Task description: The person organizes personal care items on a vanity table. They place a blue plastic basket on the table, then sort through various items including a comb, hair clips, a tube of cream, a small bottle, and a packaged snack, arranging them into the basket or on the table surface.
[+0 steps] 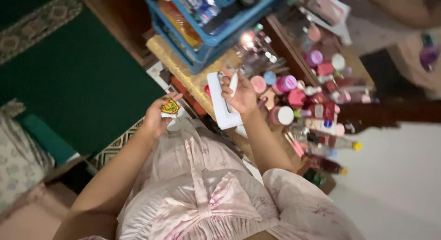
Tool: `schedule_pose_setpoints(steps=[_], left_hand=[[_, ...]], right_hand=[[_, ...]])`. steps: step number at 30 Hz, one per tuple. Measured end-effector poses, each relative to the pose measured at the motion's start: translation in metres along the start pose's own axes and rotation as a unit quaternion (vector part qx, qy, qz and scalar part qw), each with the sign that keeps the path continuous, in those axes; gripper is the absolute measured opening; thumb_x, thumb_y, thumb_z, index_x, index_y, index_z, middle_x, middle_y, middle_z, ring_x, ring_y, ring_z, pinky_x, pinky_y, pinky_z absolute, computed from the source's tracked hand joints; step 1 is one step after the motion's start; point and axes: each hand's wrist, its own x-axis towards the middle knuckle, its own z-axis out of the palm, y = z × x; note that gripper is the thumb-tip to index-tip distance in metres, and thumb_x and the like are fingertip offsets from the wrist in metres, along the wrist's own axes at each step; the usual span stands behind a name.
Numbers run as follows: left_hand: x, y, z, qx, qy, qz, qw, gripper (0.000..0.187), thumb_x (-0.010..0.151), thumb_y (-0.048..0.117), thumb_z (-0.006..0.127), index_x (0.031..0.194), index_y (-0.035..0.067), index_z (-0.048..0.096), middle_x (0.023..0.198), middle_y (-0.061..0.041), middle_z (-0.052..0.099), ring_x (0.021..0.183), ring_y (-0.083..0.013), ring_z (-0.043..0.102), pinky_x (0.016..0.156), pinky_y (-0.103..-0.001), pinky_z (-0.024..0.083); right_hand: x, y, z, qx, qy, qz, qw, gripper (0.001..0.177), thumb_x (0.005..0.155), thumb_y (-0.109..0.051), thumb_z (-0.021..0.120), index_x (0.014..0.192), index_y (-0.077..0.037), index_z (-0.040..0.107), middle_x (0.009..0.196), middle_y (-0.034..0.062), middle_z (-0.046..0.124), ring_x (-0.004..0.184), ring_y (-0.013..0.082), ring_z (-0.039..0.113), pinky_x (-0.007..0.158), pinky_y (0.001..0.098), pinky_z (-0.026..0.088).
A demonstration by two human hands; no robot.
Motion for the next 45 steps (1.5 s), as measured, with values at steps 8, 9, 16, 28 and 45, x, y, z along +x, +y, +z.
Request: schedule_pose_setpoints(steps=[8, 9, 16, 28, 45], left_hand=[[0.013, -0.001, 0.054, 0.085, -0.109, -0.078, 0.987, 0.053, 0.094, 0.015, 0.036, 0.144, 0.006, 0.051, 0.146, -0.01, 0.062, 0.107, -0.0223, 0.065, 0.091, -0.032, 0.053], [0.014, -0.005, 0.063, 0.091, -0.133, -0.083, 0.983, 0.054, 0.094, 0.015, 0.036, 0.145, 0.005, 0.051, 0.147, -0.011, 0.062, 0.106, -0.0229, 0.064, 0.094, -0.033, 0.053], [0.026, -0.059, 0.134, 0.165, -0.219, -0.142, 0.951, 0.055, 0.092, 0.014, 0.036, 0.143, 0.002, 0.052, 0.146, -0.015, 0.061, 0.113, -0.0257, 0.066, 0.099, -0.035, 0.052], [-0.004, -0.204, 0.236, 0.244, -0.235, -0.215, 0.916, 0.055, 0.094, 0.017, 0.038, 0.146, 0.011, 0.05, 0.146, -0.005, 0.062, 0.111, -0.0196, 0.063, 0.091, -0.035, 0.05], [-0.057, -0.399, 0.342, 0.309, -0.29, -0.269, 0.865, 0.053, 0.094, 0.017, 0.039, 0.144, 0.008, 0.051, 0.147, -0.009, 0.062, 0.113, -0.022, 0.064, 0.095, -0.037, 0.05]], right_hand=[[-0.067, 0.024, 0.032, -0.086, 0.024, -0.17, 0.981, 0.022, 0.109, -0.021, 0.054, 0.123, -0.005, 0.061, 0.106, 0.004, 0.061, 0.093, 0.0165, 0.054, 0.081, 0.0321, 0.046], [-0.078, 0.027, 0.032, -0.113, 0.116, -0.208, 0.965, 0.021, 0.105, -0.019, 0.056, 0.121, -0.006, 0.062, 0.106, 0.0029, 0.062, 0.094, 0.0165, 0.057, 0.082, 0.0336, 0.049], [-0.172, 0.032, 0.017, -0.284, 0.411, -0.364, 0.786, 0.026, 0.103, -0.024, 0.066, 0.121, -0.005, 0.067, 0.102, 0.0009, 0.068, 0.09, 0.0116, 0.064, 0.08, 0.0301, 0.052], [-0.336, 0.001, 0.01, -0.26, 0.439, -0.456, 0.729, 0.02, 0.099, -0.015, 0.068, 0.114, -0.003, 0.065, 0.106, 0.003, 0.071, 0.097, 0.0128, 0.068, 0.084, 0.0308, 0.058], [-0.717, -0.084, -0.192, -0.128, 0.633, -0.52, 0.559, 0.011, 0.096, -0.012, 0.065, 0.105, -0.007, 0.065, 0.09, 0.0033, 0.065, 0.075, 0.0125, 0.062, 0.062, 0.0274, 0.052]])
